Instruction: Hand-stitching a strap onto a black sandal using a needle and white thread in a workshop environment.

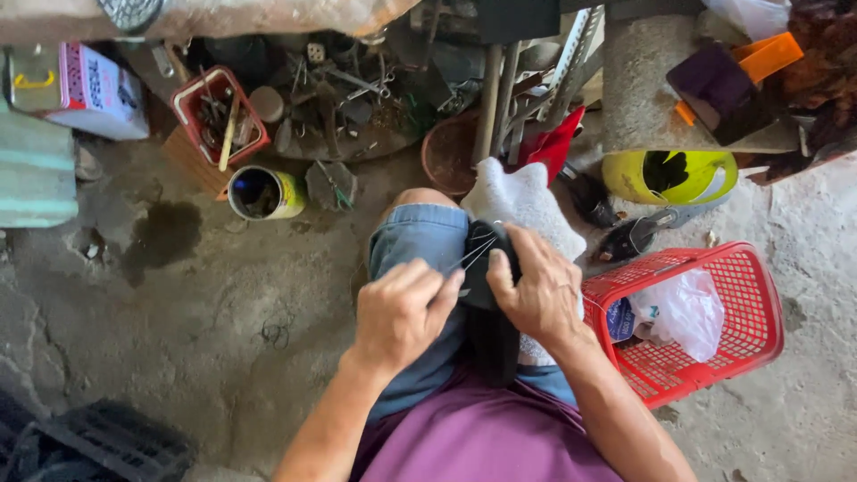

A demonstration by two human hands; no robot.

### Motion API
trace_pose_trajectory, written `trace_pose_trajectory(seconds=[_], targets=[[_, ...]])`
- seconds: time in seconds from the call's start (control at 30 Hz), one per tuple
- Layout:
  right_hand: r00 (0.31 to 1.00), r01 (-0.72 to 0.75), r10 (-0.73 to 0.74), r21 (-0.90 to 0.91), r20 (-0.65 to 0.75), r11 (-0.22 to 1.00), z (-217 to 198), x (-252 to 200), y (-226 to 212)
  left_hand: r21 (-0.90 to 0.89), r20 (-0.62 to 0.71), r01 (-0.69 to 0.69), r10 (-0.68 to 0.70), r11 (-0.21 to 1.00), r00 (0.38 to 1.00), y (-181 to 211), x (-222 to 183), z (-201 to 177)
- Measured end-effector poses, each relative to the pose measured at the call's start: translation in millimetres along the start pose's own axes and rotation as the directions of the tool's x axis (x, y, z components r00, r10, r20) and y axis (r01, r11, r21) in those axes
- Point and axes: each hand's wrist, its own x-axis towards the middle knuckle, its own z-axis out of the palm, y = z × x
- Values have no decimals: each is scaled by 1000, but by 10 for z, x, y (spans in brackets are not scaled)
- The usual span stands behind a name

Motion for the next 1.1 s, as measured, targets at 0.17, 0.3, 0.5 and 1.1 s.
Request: trace_pose_trajectory(seconds=[0.17, 0.3, 0.5, 1.1], targets=[[999, -47, 46, 39, 27, 998, -162, -44, -19, 191, 76, 74, -90, 979, 993, -34, 95, 279], [994, -93, 84, 137, 70, 986, -255, -70, 91, -7, 310, 159, -149, 987, 939, 84, 282, 377], [976, -190, 165, 184, 142, 964, -251, -118, 332, 56, 293, 108, -119, 993, 949, 132, 323, 637], [980, -166, 160, 42, 119, 985, -286, -106, 228, -499, 331, 764, -725, 408, 604, -1421, -1491, -1485]])
